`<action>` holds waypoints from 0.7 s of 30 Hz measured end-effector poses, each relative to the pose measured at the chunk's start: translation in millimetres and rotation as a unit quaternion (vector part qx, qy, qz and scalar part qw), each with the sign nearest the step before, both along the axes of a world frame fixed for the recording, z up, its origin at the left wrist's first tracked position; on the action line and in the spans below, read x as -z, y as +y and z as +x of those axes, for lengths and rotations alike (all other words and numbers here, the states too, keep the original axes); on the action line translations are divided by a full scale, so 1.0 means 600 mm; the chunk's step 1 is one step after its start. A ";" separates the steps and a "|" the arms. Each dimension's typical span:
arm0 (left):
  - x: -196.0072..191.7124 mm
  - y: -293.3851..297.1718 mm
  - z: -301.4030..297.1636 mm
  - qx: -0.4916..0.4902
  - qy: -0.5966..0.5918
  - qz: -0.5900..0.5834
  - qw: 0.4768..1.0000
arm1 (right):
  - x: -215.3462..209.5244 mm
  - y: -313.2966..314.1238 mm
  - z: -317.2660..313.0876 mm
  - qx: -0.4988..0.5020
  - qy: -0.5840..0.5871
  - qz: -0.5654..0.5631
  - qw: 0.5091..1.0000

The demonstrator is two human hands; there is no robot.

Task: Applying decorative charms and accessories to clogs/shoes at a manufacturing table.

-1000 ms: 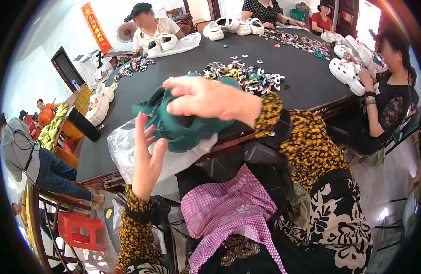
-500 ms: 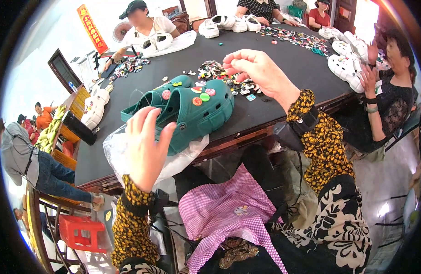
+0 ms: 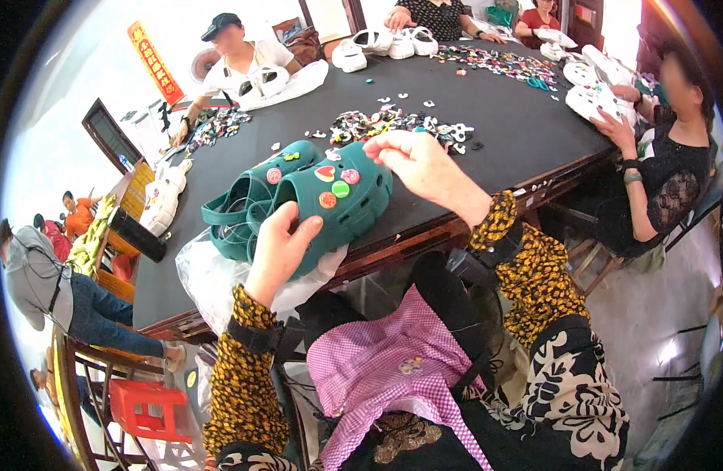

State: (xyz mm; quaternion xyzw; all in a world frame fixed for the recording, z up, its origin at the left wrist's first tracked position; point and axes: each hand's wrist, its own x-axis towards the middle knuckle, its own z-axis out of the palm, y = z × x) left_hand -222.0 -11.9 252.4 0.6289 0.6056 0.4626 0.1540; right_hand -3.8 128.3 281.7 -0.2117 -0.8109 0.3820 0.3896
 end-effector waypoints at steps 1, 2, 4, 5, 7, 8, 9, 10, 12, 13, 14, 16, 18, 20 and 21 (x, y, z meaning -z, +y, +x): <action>0.007 -0.003 0.000 0.009 0.008 0.004 1.000 | 0.017 0.003 -0.010 -0.012 0.041 0.004 0.999; 0.009 -0.005 0.003 0.015 0.009 0.000 1.000 | 0.030 0.005 -0.012 0.009 0.029 0.022 0.999; 0.009 -0.008 0.013 0.019 0.009 -0.006 1.000 | 0.036 -0.015 -0.014 0.048 0.004 0.041 0.998; 0.005 -0.011 0.020 0.023 -0.004 0.000 1.000 | 0.045 -0.018 -0.015 0.049 0.004 0.040 0.998; 0.007 -0.012 0.020 0.023 -0.016 0.005 1.000 | 0.064 -0.021 -0.026 0.062 0.065 0.192 0.977; 0.014 -0.011 0.018 0.018 -0.017 0.006 1.000 | 0.075 -0.024 -0.025 0.059 0.077 0.214 0.972; 0.015 -0.015 0.020 0.014 -0.019 0.005 1.000 | 0.076 -0.028 -0.024 0.058 0.074 0.212 0.973; 0.010 -0.015 0.020 0.006 -0.006 -0.011 1.000 | 0.079 -0.031 -0.024 0.073 0.080 0.240 0.965; 0.000 -0.003 0.017 0.008 0.023 -0.006 1.000 | 0.087 -0.031 -0.023 0.088 0.077 0.248 0.962; -0.003 -0.001 0.013 0.017 0.017 -0.007 1.000 | 0.084 -0.032 -0.022 0.075 0.064 0.248 0.964; -0.009 0.001 0.013 0.019 -0.012 -0.030 0.999 | 0.083 -0.031 -0.022 0.073 0.053 0.254 0.963; -0.025 0.006 0.008 0.024 -0.022 -0.069 0.997 | 0.084 -0.029 -0.024 0.072 0.048 0.269 0.959; -0.012 0.013 -0.007 0.052 -0.057 -0.074 0.994 | 0.094 -0.034 -0.029 0.087 0.036 0.298 0.950; -0.014 0.023 -0.006 0.054 -0.088 -0.094 0.990 | 0.093 -0.029 -0.023 0.106 -0.003 0.326 0.940; -0.013 0.024 -0.008 0.069 -0.109 -0.111 0.985 | 0.093 -0.038 -0.026 0.100 -0.003 0.324 0.941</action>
